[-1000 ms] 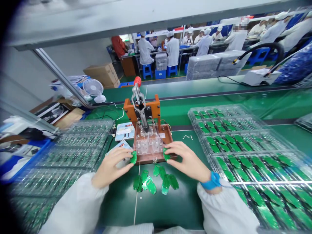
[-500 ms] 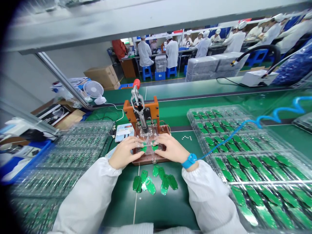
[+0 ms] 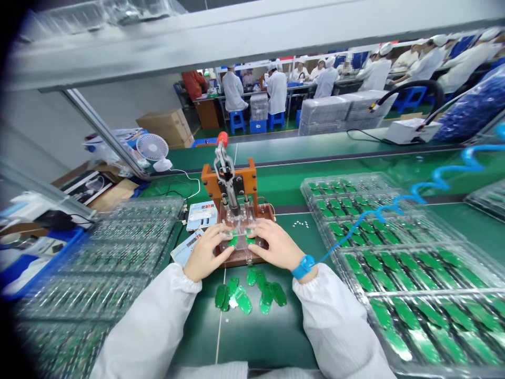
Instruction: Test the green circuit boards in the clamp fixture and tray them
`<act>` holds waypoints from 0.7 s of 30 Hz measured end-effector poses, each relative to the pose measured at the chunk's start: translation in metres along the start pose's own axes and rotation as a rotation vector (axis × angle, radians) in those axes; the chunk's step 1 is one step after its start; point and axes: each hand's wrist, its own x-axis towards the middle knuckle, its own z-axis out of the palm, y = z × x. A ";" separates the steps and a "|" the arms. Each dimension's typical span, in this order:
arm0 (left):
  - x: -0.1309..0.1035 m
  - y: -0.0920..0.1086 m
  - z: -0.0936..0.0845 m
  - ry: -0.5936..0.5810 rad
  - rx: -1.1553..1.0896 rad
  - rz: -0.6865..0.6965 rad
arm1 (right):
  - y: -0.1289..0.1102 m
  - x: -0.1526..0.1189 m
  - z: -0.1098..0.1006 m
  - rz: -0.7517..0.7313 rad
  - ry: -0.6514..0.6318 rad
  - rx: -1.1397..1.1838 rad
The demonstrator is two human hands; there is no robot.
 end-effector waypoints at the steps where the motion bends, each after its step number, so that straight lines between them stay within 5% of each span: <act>1: -0.003 0.000 0.002 0.021 0.007 0.005 | 0.000 -0.001 0.001 -0.002 0.002 -0.004; 10: -0.032 0.011 0.004 0.146 0.051 -0.082 | -0.003 -0.008 0.003 0.024 0.008 -0.042; 15: -0.036 0.042 -0.003 0.221 -0.018 0.034 | 0.000 -0.008 0.004 0.033 0.016 -0.030; 18: -0.039 0.075 0.009 0.134 -0.144 0.169 | -0.001 -0.010 0.003 0.031 0.043 -0.005; 21: -0.051 0.106 0.046 -0.096 -0.194 0.400 | -0.003 -0.011 -0.004 0.054 0.150 0.013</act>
